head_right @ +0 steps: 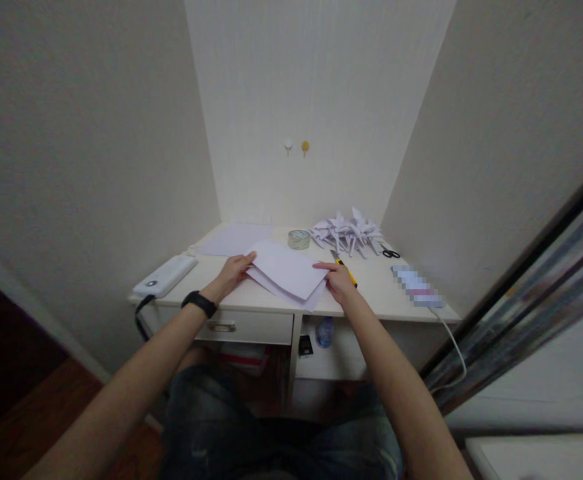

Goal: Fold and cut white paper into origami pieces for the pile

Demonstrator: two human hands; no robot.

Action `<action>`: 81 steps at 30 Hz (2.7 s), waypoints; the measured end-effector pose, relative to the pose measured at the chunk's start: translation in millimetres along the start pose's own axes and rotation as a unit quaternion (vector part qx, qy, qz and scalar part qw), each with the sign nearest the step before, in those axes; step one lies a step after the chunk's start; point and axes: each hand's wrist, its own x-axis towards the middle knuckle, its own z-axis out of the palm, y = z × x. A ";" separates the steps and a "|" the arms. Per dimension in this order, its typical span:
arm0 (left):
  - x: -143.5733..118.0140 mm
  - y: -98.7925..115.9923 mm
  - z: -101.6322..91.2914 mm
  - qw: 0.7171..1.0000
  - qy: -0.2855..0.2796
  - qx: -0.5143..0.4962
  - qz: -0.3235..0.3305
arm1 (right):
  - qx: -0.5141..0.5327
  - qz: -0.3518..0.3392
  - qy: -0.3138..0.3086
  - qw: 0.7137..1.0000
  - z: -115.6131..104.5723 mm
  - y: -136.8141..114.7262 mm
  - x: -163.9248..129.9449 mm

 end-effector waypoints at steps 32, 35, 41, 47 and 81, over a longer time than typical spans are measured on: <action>17.1 51.5 7.2 0.990 0.127 -0.057 0.035 | -0.008 0.010 -0.201 0.979 -29.6 -36.6 -40.2; 20.2 66.4 12.8 0.994 0.089 -0.032 0.062 | -0.026 -0.014 -0.180 0.983 -25.4 -53.5 -36.1; 22.1 106.8 46.2 0.980 -0.038 0.062 0.187 | -0.073 -0.105 -0.137 0.982 28.1 -92.3 -12.8; 16.0 121.8 75.2 0.950 -0.019 0.161 0.268 | -0.064 -0.203 -0.079 0.974 61.9 -115.2 -9.9; 25.3 79.8 68.5 0.984 0.031 -0.023 0.174 | -0.095 -0.151 -0.016 0.984 57.5 -90.3 -1.7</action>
